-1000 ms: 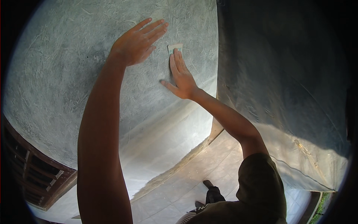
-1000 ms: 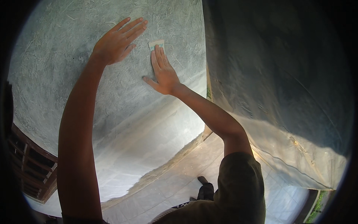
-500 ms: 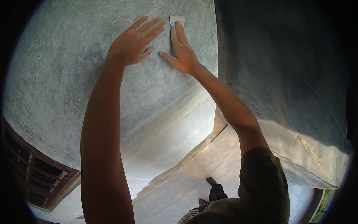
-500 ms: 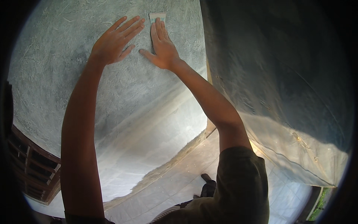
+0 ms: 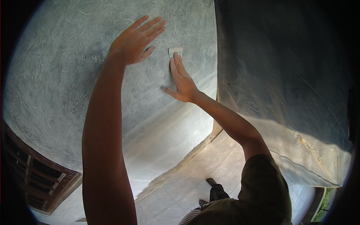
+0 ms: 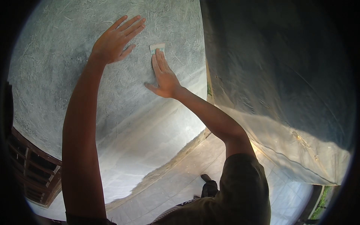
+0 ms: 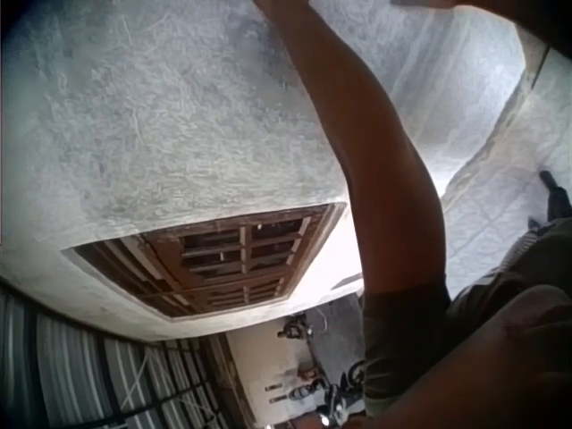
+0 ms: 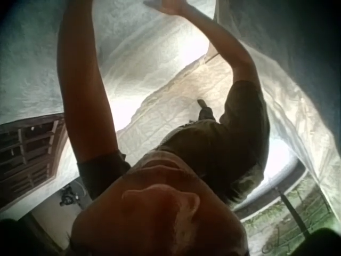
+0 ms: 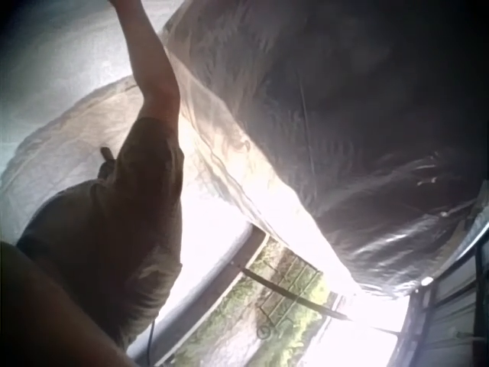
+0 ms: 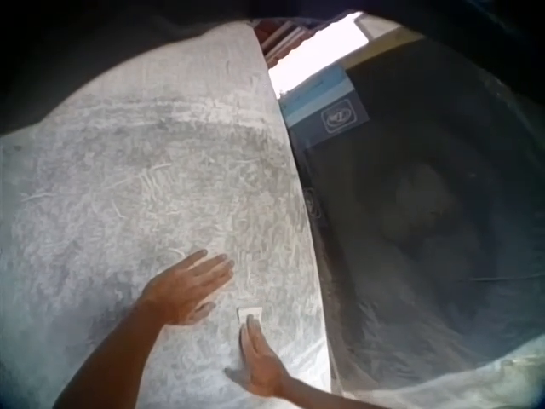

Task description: Sanding a concrete wall with a piece of sandpaper.

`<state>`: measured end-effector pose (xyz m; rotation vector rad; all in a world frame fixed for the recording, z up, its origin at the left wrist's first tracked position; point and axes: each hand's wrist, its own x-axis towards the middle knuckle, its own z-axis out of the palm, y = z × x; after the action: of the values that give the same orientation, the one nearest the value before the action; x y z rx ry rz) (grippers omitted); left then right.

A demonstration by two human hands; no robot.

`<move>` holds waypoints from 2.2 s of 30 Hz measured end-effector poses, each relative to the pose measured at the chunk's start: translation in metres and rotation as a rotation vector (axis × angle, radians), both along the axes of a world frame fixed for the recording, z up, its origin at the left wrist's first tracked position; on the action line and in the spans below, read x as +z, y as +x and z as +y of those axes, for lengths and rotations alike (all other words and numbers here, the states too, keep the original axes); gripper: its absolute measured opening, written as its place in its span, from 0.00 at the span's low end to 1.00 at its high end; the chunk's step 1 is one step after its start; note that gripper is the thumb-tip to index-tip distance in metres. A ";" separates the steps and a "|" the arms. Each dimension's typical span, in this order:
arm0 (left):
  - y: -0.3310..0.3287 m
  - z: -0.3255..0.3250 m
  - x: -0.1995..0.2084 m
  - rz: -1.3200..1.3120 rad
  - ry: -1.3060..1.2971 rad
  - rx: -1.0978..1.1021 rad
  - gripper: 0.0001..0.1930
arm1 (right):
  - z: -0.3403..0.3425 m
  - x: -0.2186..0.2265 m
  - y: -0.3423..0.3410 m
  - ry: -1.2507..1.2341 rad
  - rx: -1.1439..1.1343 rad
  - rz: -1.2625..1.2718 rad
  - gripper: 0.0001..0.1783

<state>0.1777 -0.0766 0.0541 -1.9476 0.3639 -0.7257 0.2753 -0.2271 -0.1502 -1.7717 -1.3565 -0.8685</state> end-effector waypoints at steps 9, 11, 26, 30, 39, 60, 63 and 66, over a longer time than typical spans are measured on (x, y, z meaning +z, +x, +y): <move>0.000 0.000 0.001 -0.017 0.046 0.033 0.35 | 0.001 0.008 -0.001 -0.023 -0.054 0.029 0.60; 0.002 -0.002 0.001 -0.019 0.038 0.043 0.35 | -0.005 0.001 -0.009 -0.107 -0.039 0.041 0.60; 0.005 -0.005 0.004 0.020 -0.024 -0.061 0.38 | -0.005 0.072 0.020 0.090 -0.087 0.020 0.61; 0.004 -0.002 0.000 0.019 -0.021 -0.020 0.36 | -0.003 -0.006 0.002 0.004 -0.049 -0.001 0.62; 0.003 -0.001 0.000 -0.006 0.006 0.005 0.36 | 0.001 0.047 0.020 0.104 -0.089 -0.003 0.61; 0.002 -0.002 0.003 0.044 -0.045 -0.075 0.38 | -0.007 0.046 0.015 0.086 -0.069 -0.042 0.62; 0.000 0.001 0.002 0.045 -0.054 -0.071 0.38 | -0.008 -0.002 -0.008 -0.079 -0.055 0.017 0.61; 0.004 -0.005 0.005 0.026 -0.026 -0.055 0.37 | -0.008 0.056 0.017 0.078 -0.058 0.001 0.62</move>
<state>0.1814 -0.0817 0.0588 -1.9794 0.4281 -0.7442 0.2922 -0.2352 -0.0939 -1.7587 -1.2585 -0.9395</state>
